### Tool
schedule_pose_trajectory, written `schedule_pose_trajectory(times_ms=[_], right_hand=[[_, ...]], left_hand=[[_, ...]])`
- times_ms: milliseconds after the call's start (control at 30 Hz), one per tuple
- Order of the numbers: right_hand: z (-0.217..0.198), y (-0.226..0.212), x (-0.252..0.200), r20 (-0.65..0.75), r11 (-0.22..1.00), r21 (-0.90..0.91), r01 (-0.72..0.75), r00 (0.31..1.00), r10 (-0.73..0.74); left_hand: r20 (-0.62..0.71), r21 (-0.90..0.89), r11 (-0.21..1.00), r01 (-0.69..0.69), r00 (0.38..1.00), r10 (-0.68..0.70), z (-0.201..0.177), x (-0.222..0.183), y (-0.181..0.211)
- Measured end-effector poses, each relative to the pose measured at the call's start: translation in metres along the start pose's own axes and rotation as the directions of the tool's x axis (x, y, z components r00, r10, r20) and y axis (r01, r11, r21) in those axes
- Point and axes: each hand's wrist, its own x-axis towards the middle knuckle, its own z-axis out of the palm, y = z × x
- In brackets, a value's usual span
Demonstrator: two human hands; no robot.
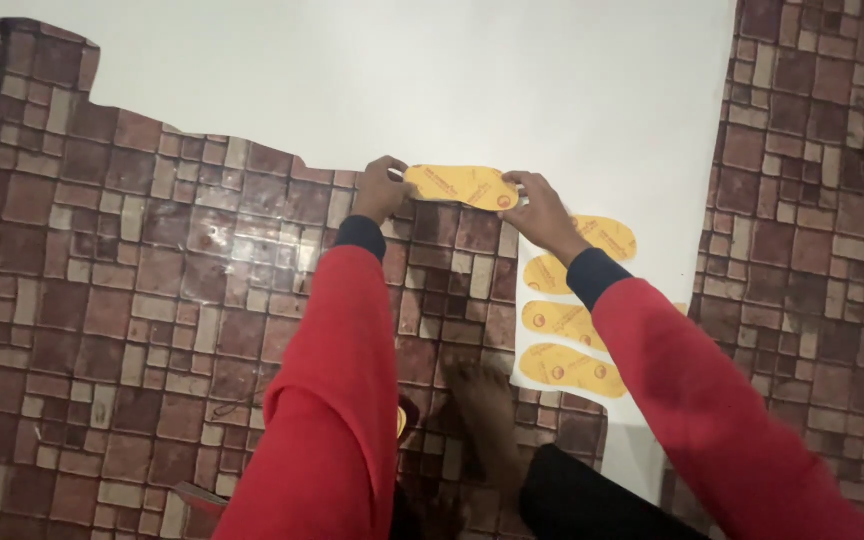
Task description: Using a small tool to lift die-cut yellow insole templates from a backing sheet and stacking them.
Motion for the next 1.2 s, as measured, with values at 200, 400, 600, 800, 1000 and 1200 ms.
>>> schedule_pose_trajectory(times_ms=[200,400,600,800,1000,1200], right_hand=[[0.009,-0.007,-0.001,0.002,1.000,-0.007,0.000,1.000,0.000],[0.019,-0.014,-0.005,0.086,0.987,-0.154,0.032,0.996,-0.019],[0.021,-0.015,-0.016,0.177,0.979,-0.203,0.002,0.984,0.034],[0.023,-0.004,-0.025,0.221,0.976,-0.206,0.071,0.975,-0.024],[0.025,-0.006,-0.031,0.240,0.968,-0.236,0.086,0.970,-0.027],[0.028,0.000,-0.031,0.224,0.966,-0.249,0.071,0.974,-0.014]], left_hand=[[0.050,-0.024,0.998,0.050,0.998,-0.049,-0.005,0.002,-0.020],[0.114,0.150,0.986,0.071,0.990,-0.089,-0.028,-0.032,-0.015],[0.135,0.299,0.952,0.073,0.984,-0.118,-0.032,-0.052,-0.012],[0.183,0.368,0.929,0.039,0.977,-0.113,-0.021,-0.026,-0.055],[0.210,0.360,0.933,0.026,0.972,-0.108,-0.023,-0.032,-0.050],[0.187,0.304,0.953,0.013,0.980,-0.072,-0.012,-0.008,-0.082]])
